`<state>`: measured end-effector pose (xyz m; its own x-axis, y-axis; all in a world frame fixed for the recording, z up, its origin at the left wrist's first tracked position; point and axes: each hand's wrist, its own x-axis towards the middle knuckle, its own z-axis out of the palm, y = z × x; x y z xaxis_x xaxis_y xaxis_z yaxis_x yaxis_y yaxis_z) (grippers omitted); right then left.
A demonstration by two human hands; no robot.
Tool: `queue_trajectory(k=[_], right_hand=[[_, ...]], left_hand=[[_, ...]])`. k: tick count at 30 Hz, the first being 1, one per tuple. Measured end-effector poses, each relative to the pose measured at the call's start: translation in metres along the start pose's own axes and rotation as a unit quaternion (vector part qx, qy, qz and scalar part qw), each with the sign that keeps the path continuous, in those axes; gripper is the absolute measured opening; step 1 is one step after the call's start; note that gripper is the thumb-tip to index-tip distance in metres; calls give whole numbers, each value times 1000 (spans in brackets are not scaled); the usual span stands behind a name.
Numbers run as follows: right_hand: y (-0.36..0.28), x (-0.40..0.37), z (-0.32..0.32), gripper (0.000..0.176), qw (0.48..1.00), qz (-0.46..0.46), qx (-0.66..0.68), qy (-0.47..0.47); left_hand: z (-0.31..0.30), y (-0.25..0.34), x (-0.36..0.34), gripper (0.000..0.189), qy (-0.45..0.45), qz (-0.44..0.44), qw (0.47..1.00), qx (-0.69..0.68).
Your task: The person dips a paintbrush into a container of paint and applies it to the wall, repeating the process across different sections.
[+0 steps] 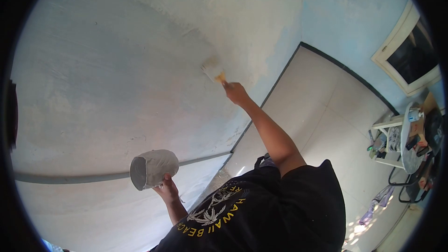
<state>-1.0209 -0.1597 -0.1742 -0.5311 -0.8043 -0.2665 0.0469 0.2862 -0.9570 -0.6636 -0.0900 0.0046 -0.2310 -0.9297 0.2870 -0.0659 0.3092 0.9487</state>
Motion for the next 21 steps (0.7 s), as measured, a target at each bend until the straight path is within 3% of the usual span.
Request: queue_trajectory(k=[2, 4, 8, 10, 12, 14, 16, 18, 19, 21], right_hand=[[58, 3, 6, 54, 990, -2, -136, 34], [87, 7, -4, 51, 973, 191, -129, -18], [109, 22, -6, 50, 955, 201, -209, -63], [86, 29, -2, 51, 977, 150, -150, -41], [11, 20, -12, 48, 986, 142, 13, -84], [-83, -18, -30, 44, 994, 61, -75, -59], [-129, -39, -45, 43, 999, 3, 35, -42], [-180, -72, -59, 41, 989, -81, 121, -30], [-197, -78, -62, 41, 989, -79, 120, -32], [-222, -76, -67, 41, 942, -221, 238, -80]], left_hand=[[-9, -7, -4, 88, 22, -18, 1000, 8], [-5, 0, -5, 87, 21, -28, 999, 16], [2, 2, 1, 87, -7, -7, 1000, 22], [-3, -2, -2, 86, -11, 7, 1000, 16], [-6, -2, -7, 86, -1, -15, 1000, 21], [-9, -7, -10, 86, 0, 1, 1000, 15], [-7, -7, -4, 86, -4, 21, 1000, 5], [-3, -2, -6, 87, -3, -6, 1000, 5], [-4, -1, -10, 87, -1, -9, 1000, 5], [-6, -1, -7, 89, -16, -35, 999, -14]])
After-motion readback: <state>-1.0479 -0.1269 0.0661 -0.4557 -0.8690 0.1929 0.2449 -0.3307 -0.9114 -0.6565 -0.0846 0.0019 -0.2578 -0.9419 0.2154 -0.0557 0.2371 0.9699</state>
